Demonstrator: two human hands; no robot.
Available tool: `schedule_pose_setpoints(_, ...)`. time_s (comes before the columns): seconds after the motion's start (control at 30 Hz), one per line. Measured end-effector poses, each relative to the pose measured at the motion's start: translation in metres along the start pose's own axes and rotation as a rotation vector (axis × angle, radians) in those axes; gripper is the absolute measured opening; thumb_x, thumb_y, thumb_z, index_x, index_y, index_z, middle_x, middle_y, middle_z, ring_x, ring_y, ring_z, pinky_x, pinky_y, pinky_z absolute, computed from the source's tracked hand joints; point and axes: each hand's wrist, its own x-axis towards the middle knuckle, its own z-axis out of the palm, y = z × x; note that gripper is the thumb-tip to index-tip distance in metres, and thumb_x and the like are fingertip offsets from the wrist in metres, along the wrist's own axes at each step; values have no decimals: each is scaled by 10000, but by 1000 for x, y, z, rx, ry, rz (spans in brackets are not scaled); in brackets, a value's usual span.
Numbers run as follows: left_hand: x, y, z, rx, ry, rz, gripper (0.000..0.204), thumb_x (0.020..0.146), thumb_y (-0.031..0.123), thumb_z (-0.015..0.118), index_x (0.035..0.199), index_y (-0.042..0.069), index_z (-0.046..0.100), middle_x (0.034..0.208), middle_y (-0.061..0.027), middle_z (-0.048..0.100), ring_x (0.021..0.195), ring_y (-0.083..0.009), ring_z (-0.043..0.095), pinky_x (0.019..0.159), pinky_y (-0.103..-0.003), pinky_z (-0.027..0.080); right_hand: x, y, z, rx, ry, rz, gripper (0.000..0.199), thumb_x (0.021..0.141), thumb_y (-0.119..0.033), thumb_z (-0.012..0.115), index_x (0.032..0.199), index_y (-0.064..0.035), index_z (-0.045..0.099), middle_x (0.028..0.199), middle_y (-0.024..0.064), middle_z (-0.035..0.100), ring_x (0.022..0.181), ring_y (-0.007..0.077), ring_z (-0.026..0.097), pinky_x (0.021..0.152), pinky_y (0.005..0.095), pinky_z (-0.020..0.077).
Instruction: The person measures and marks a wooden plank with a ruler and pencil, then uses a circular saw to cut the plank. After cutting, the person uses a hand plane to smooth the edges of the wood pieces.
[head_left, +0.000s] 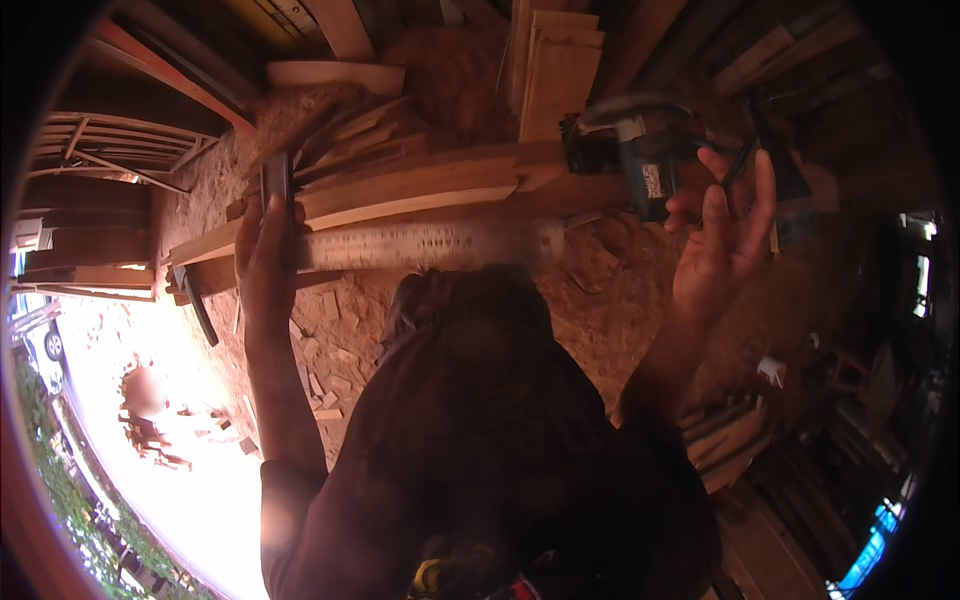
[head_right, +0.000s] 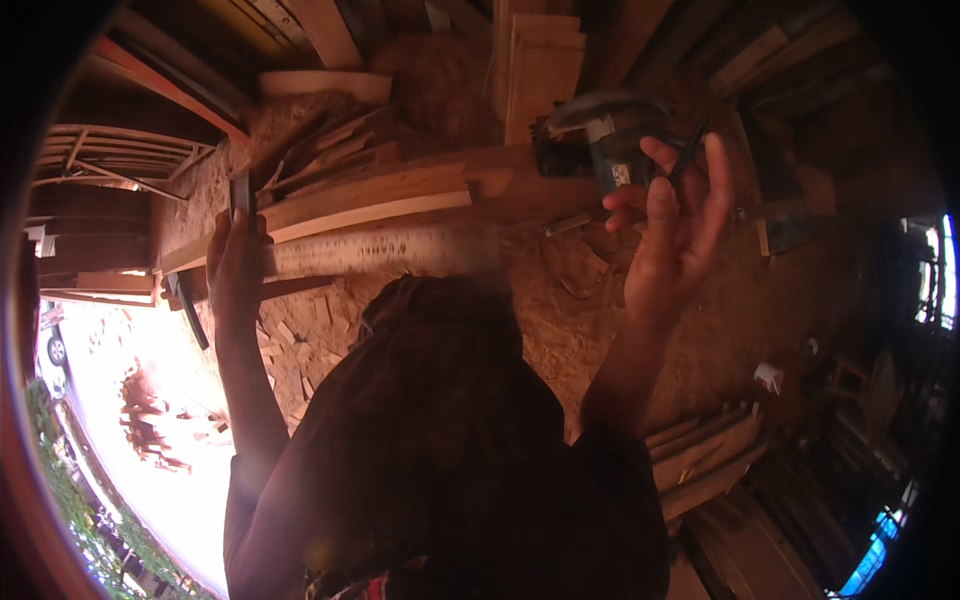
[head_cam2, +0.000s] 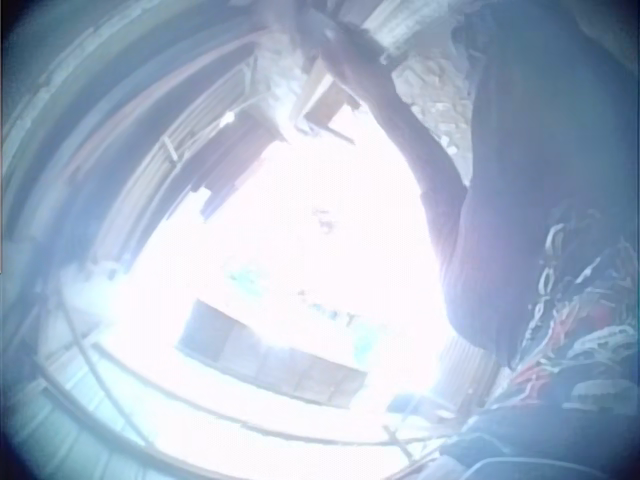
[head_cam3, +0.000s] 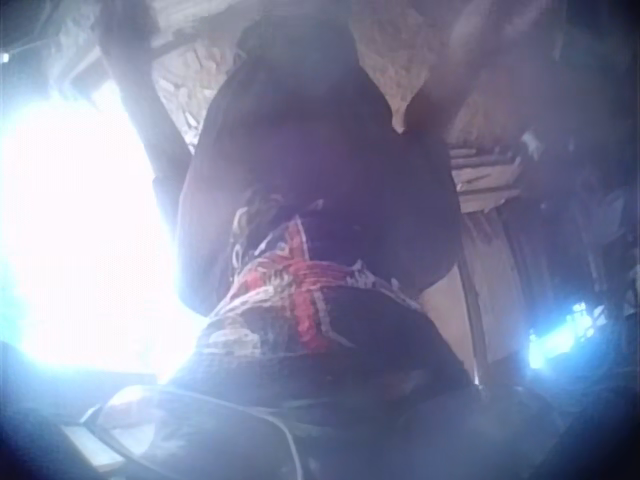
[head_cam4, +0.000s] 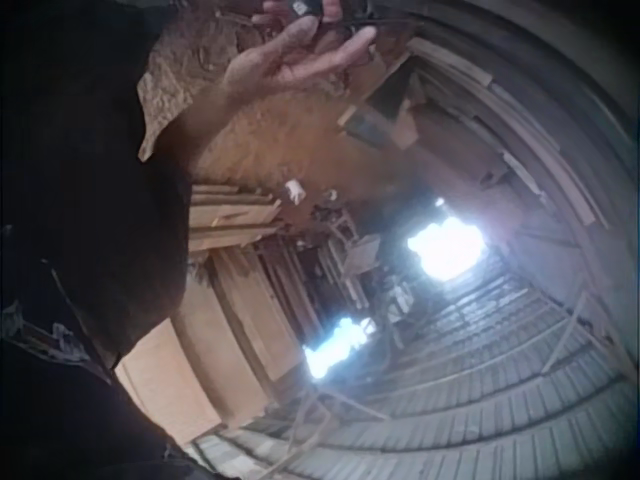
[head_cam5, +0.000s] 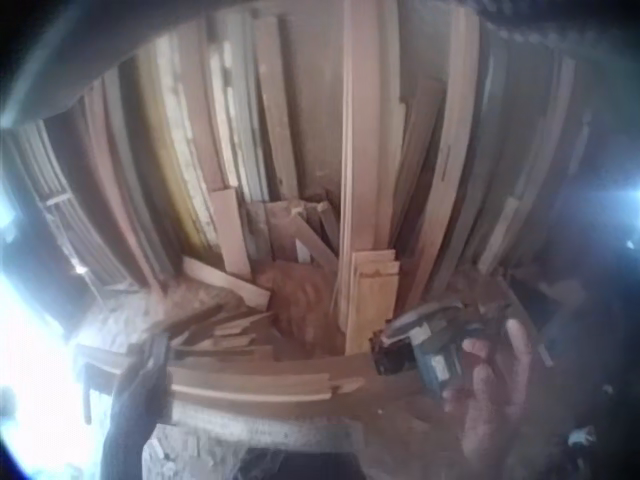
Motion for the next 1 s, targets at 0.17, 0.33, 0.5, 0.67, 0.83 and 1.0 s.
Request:
schedule_pose_setpoints(0.17,40,-19,-9,25,-26,32,309,1074,349,695,1212,72,697,986,15,690,864,-69,607,762,-231,471,-11,16,2,-9,-103,122,433,1135,-135,490,1549,-11,517,1360,189,682,921,210,753,722,300,566)
schedule_pose_setpoints(0.33,56,-34,-5,96,-4,68,304,1065,361,698,1140,67,712,930,28,678,817,-65,574,741,-248,460,-14,26,3,150,-145,143,432,1152,-192,445,1524,2,548,1340,176,694,1024,203,747,735,292,556)
schedule_pose_setpoints(0.5,59,-34,-10,248,-32,117,308,1062,365,692,1100,62,735,914,22,688,812,-62,565,721,-242,439,-20,48,-8,-11,-151,75,330,1118,-153,592,1412,-16,654,1132,127,770,966,165,734,707,270,535)
schedule_pose_setpoints(0.67,54,-26,1,332,-15,152,331,1061,388,690,1080,60,734,887,26,668,785,-57,559,700,-235,433,-17,49,5,79,-110,117,239,1083,-127,673,1291,-19,716,991,90,774,876,141,724,656,248,517)
schedule_pose_setpoints(0.83,54,-28,4,277,-43,136,354,1055,368,706,1165,32,718,896,3,698,714,-58,581,588,-242,471,-16,52,15,89,-108,156,208,1054,-113,719,1236,-12,719,923,61,741,812,93,684,639,238,507)
schedule_pose_setpoints(1.0,58,-32,4,234,-34,111,315,1056,336,711,1151,36,711,886,-2,697,663,-62,578,532,-247,471,-21,59,22,-111,-105,177,222,1033,-93,737,1238,-12,710,852,12,689,742,40,621,632,226,491)
